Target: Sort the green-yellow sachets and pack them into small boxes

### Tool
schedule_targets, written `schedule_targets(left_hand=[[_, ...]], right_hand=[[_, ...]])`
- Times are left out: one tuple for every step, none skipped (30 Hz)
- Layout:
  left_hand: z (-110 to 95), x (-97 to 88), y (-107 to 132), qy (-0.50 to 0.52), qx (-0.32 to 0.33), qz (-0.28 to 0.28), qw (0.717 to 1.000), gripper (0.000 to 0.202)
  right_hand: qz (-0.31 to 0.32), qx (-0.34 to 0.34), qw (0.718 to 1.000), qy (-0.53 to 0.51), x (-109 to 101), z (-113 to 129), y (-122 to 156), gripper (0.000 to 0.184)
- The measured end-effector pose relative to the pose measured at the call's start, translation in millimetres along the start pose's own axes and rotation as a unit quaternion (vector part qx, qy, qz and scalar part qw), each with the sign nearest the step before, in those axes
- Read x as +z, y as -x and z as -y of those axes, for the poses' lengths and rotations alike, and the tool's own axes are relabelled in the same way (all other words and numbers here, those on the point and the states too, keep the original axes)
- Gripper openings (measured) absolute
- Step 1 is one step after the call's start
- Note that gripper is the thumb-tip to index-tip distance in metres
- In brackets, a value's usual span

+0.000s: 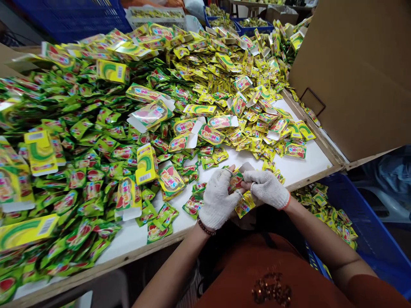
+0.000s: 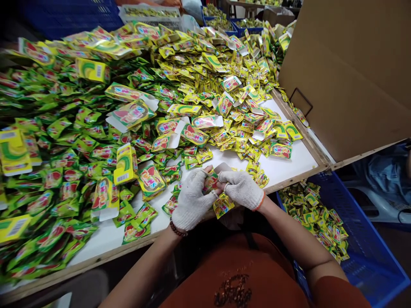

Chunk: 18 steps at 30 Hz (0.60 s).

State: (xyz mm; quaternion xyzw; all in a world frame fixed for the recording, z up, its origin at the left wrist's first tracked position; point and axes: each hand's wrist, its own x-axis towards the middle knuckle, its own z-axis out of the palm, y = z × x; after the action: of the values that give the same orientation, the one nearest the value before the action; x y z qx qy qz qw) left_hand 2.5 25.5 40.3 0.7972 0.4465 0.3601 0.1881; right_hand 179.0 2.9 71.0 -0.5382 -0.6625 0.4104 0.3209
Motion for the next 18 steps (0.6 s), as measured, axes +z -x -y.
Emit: schedule_targets(left_hand=[[-3, -0.7, -1, 0.054, -0.026, 0.018, 0.998, 0.046], [-6, -1.5, -2, 0.117, -0.053, 0.043, 0.991, 0.04], [-8, -2.3, -3, 0.184, -0.082, 0.068, 0.977, 0.035], [-10, -2.5, -4, 0.251, -0.109, 0.085, 0.958, 0.031], [-11, -2.0, -4, 0.314, -0.131, 0.092, 0.936, 0.029], [-11, -0.4, -5, 0.368, -0.148, 0.087, 0.914, 0.028], [-12, 2.2, -5, 0.409, -0.162, 0.073, 0.895, 0.028], [-11, 5.6, -5, 0.437, -0.175, 0.055, 0.881, 0.031], [-11, 9.6, -5, 0.455, -0.185, 0.04, 0.87, 0.034], [-10, 13.7, -4, 0.468, -0.194, 0.028, 0.862, 0.038], [-9, 17.7, -3, 0.474, -0.201, 0.02, 0.857, 0.043], [-8, 21.2, -2, 0.474, -0.205, 0.013, 0.856, 0.047], [-7, 24.1, -1, 0.47, -0.204, 0.007, 0.859, 0.049], [-5, 26.3, 0, 0.462, -0.197, 0.007, 0.864, 0.051], [-3, 27.8, 2, 0.451, -0.187, 0.011, 0.873, 0.05], [0, 28.9, 4, 0.435, -0.176, 0.019, 0.883, 0.048], [2, 29.5, 5, 0.417, -0.165, 0.029, 0.894, 0.046], [5, 30.0, 7, 0.396, -0.155, 0.038, 0.904, 0.044]], right_hand=[[-0.017, -0.028, 0.999, 0.018, -1, -1, -1, 0.017], [-0.048, -0.063, 0.996, 0.035, -2, -2, -2, 0.015], [-0.091, -0.097, 0.99, 0.052, -4, -3, -2, 0.013], [-0.141, -0.122, 0.98, 0.065, -5, -3, -2, 0.012], [-0.191, -0.132, 0.97, 0.074, -6, -4, -2, 0.012], [-0.235, -0.129, 0.961, 0.072, -6, -5, -2, 0.014], [-0.262, -0.115, 0.957, 0.056, -5, -6, -1, 0.018], [-0.271, -0.097, 0.957, 0.024, -3, -8, -1, 0.022], [-0.263, -0.079, 0.961, -0.019, -1, -11, -1, 0.026], [-0.247, -0.066, 0.965, -0.065, 1, -15, -1, 0.028], [-0.232, -0.058, 0.965, -0.104, 4, -20, -1, 0.028], [-0.225, -0.056, 0.964, -0.127, 6, -24, -1, 0.027], [-0.229, -0.057, 0.963, -0.13, 8, -28, -1, 0.025], [-0.238, -0.061, 0.963, -0.114, 9, -31, 0, 0.023], [-0.246, -0.065, 0.963, -0.089, 9, -34, 1, 0.021], [-0.251, -0.072, 0.964, -0.06, 9, -37, 2, 0.019], [-0.251, -0.081, 0.964, -0.032, 8, -39, 3, 0.017], [-0.248, -0.09, 0.965, -0.008, 6, -41, 5, 0.015]])
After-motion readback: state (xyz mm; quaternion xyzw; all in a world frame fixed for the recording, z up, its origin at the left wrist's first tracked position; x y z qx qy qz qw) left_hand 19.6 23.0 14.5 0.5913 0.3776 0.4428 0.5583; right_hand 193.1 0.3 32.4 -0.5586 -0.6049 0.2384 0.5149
